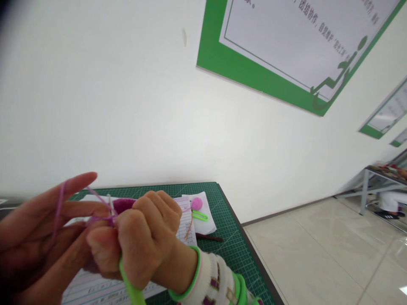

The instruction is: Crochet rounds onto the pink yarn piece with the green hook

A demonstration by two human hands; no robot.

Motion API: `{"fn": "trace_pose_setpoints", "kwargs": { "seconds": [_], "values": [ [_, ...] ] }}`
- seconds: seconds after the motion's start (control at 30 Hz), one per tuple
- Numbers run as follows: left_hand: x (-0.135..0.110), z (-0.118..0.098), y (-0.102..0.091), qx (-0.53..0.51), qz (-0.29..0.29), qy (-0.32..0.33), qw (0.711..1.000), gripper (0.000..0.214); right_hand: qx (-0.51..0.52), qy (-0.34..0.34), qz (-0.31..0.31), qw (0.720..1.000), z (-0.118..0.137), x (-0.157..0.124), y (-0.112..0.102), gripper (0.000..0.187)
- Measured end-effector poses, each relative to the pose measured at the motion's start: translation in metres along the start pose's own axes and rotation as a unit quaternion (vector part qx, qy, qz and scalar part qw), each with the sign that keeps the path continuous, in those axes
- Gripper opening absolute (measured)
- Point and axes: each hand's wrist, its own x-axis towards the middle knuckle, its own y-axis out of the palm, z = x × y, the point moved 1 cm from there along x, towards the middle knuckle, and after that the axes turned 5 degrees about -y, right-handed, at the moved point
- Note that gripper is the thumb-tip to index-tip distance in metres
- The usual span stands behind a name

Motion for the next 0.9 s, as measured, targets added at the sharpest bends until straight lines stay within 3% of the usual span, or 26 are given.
{"fn": "trace_pose_setpoints", "kwargs": {
  "seconds": [0.17, 0.33, 0.43, 0.53, 0.57, 0.77, 0.9],
  "values": [
    [-0.033, -0.023, -0.01, 0.088, 0.026, 0.065, 0.994, 0.062, 0.018, -0.014, -0.063, 0.998, -0.004, -0.004, 0.004, 0.035],
    [-0.032, -0.033, -0.019, 0.094, 0.046, 0.047, 0.993, 0.063, 0.031, -0.053, 0.016, 0.998, 0.001, 0.017, -0.009, 0.04],
    [-0.031, -0.037, -0.019, 0.102, 0.043, 0.06, 0.992, 0.059, 0.029, -0.067, 0.022, 0.997, 0.008, 0.028, -0.02, 0.036],
    [-0.032, -0.038, -0.018, 0.108, 0.046, 0.067, 0.991, 0.057, 0.01, 0.0, 0.091, 0.996, 0.014, 0.032, -0.032, 0.032],
    [-0.032, -0.039, -0.018, 0.11, 0.051, 0.066, 0.991, 0.058, 0.001, 0.022, 0.08, 0.997, 0.015, 0.033, -0.037, 0.032],
    [-0.031, -0.037, -0.021, 0.123, 0.066, 0.071, 0.988, 0.063, 0.007, 0.018, 0.169, 0.985, 0.013, 0.033, -0.054, 0.027],
    [-0.032, -0.035, -0.022, 0.133, 0.068, 0.082, 0.985, 0.06, 0.027, 0.005, 0.192, 0.981, 0.011, 0.037, -0.059, 0.036]
  ]
}}
